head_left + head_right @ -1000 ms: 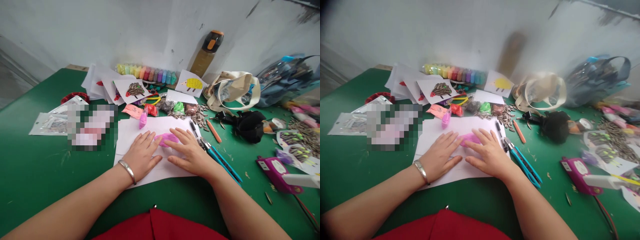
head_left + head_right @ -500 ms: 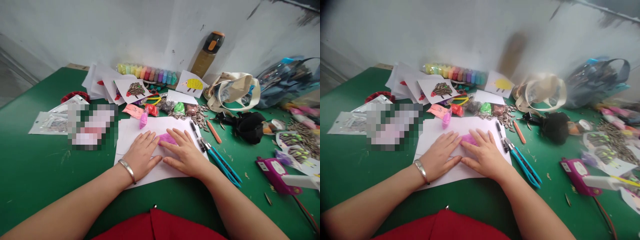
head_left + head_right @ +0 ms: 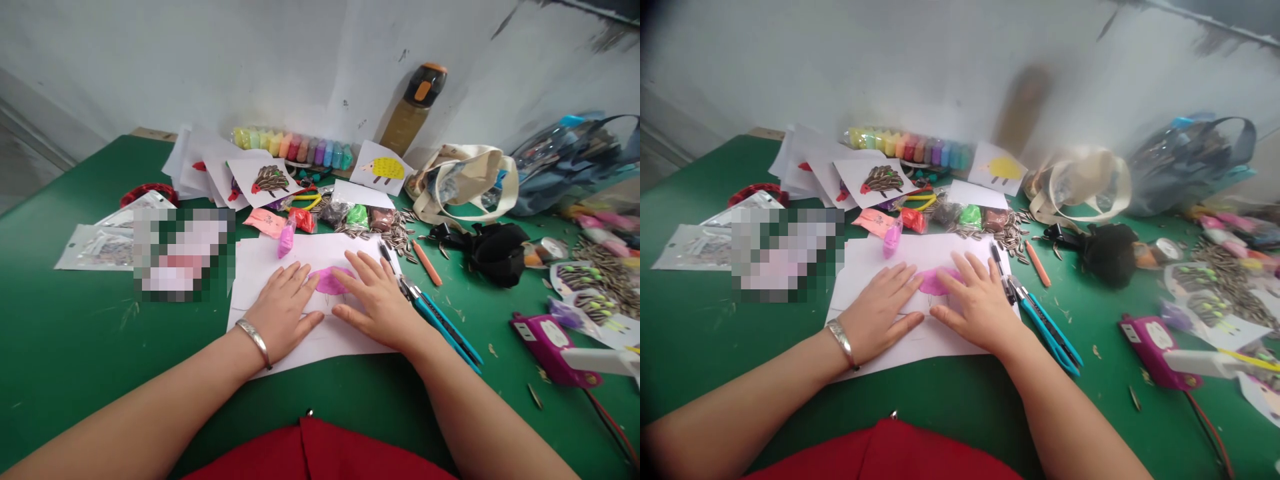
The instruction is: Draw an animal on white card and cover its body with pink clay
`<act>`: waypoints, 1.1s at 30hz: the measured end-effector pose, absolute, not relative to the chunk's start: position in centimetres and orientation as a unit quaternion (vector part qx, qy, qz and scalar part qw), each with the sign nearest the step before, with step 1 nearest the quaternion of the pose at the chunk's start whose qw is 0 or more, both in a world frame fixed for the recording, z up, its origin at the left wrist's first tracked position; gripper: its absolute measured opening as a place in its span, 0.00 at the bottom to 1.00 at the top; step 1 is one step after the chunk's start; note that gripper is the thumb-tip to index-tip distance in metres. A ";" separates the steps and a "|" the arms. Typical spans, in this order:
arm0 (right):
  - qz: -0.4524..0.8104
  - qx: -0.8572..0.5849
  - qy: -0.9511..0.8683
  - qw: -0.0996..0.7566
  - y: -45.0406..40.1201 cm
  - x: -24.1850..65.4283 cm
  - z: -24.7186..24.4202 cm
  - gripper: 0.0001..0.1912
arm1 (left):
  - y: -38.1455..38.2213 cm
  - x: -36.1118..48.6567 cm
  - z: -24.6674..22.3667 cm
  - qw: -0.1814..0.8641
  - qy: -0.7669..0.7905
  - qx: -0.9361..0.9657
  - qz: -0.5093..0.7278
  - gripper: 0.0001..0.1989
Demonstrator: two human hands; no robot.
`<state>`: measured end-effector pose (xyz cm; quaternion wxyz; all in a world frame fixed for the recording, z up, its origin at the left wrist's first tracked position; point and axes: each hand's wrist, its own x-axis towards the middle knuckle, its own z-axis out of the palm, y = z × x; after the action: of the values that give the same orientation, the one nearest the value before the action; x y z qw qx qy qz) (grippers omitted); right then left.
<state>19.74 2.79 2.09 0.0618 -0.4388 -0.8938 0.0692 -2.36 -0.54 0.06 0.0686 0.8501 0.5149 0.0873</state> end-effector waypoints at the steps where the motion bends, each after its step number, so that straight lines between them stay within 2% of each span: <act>1: 0.068 -0.434 -0.897 0.053 2.8 19.7 2.0 0.30 | -0.6 -2.3 0.1 0.068 0.516 0.850 0.087 0.28; 21: 0.043 -0.476 -0.877 0.044 3.0 19.4 1.8 0.32 | -0.7 -2.4 -0.2 0.073 0.514 0.848 0.106 0.26; 33: 0.043 -0.483 -0.873 0.049 3.0 19.5 1.8 0.29 | -0.7 -2.4 -0.3 0.069 0.517 0.846 0.109 0.26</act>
<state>19.55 2.97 1.81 0.0495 -0.4834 -0.8729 0.0426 -2.37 -0.70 -0.28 0.0692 0.8461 0.5172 0.1086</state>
